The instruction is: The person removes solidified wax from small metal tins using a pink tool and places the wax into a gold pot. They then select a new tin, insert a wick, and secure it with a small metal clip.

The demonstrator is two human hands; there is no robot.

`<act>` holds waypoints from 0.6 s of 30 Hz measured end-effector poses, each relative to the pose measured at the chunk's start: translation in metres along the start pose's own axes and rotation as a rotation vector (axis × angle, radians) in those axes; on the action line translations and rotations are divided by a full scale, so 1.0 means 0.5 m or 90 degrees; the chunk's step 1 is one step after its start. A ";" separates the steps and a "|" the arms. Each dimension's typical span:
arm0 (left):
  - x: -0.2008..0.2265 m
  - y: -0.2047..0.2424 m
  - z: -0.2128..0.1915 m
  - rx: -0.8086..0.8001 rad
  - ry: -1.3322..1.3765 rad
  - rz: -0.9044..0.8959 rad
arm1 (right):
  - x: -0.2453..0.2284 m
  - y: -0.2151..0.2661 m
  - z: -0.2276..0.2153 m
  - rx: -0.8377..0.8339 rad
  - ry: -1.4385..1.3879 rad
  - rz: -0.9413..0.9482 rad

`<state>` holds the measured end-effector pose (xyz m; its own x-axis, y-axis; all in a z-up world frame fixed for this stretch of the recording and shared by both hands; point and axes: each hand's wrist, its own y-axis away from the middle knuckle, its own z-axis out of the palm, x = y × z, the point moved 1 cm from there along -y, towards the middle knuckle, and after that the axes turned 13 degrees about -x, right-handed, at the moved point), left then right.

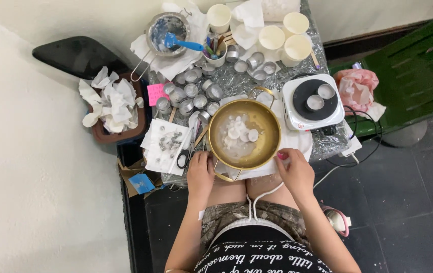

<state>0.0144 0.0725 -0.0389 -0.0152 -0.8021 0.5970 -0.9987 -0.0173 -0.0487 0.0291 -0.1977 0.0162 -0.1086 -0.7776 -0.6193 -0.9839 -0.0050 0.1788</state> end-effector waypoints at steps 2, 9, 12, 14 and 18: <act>0.014 0.005 -0.022 -0.010 0.014 -0.020 | 0.016 0.002 0.000 0.003 -0.012 0.000; 0.016 0.018 -0.063 0.013 0.143 -0.085 | 0.006 0.008 -0.025 0.053 -0.018 0.005; -0.005 0.012 -0.040 0.019 0.131 -0.074 | 0.000 0.007 -0.022 0.017 0.054 -0.005; -0.003 0.007 -0.029 0.025 0.107 -0.055 | -0.006 0.001 -0.035 0.016 0.116 -0.026; 0.002 -0.016 -0.039 -0.017 0.061 -0.082 | -0.078 -0.045 -0.092 -0.002 0.090 0.032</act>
<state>0.0213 0.0834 -0.0223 0.1093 -0.7336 0.6708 -0.9936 -0.0991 0.0535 0.0622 -0.1960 0.0714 -0.1359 -0.8579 -0.4955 -0.9774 0.0342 0.2088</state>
